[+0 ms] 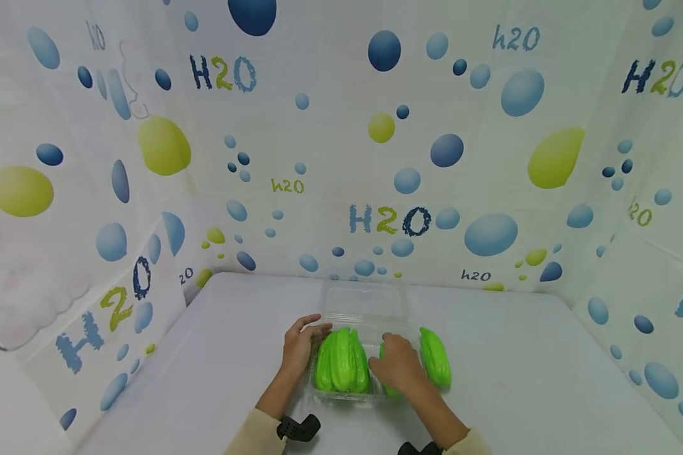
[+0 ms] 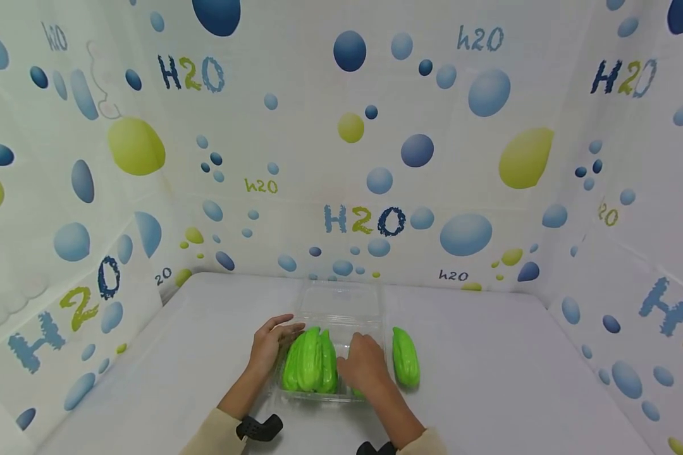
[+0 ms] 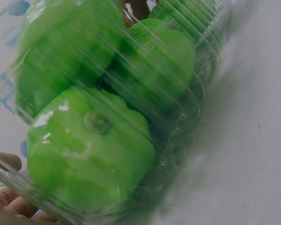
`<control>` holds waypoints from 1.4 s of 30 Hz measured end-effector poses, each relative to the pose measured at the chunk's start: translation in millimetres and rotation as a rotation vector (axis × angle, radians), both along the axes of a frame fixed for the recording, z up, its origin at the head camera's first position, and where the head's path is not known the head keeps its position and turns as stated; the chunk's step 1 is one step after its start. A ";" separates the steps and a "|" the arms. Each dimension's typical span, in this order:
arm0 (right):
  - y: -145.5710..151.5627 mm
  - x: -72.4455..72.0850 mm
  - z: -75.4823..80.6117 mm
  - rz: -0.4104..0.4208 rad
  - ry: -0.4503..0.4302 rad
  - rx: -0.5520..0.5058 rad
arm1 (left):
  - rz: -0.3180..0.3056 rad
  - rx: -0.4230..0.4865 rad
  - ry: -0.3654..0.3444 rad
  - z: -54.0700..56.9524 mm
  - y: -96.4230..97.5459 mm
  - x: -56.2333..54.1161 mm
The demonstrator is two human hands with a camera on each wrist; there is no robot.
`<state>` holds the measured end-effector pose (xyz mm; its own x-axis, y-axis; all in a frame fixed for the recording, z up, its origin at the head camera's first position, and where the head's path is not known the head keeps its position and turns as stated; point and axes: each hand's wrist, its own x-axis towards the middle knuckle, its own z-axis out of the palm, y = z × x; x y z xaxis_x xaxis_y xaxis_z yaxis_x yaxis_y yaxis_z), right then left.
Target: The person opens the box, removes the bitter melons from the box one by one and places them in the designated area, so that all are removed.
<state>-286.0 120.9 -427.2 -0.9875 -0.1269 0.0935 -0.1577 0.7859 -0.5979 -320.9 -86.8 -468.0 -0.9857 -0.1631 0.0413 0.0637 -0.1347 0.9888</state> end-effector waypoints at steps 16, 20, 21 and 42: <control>-15.1 10.9 -8.8 0.023 -0.007 0.128 | -0.041 -0.028 -0.006 1.0 -11.9 5.2; -19.2 14.2 -9.4 0.016 -0.003 0.173 | -0.035 -0.021 0.013 -3.2 -14.5 4.7; -20.2 15.0 -9.7 0.016 0.005 0.182 | -0.035 -0.016 0.015 -3.4 -15.0 5.0; -29.7 31.5 -9.4 0.000 0.068 0.053 | -0.084 -0.001 0.006 -4.6 -27.7 14.5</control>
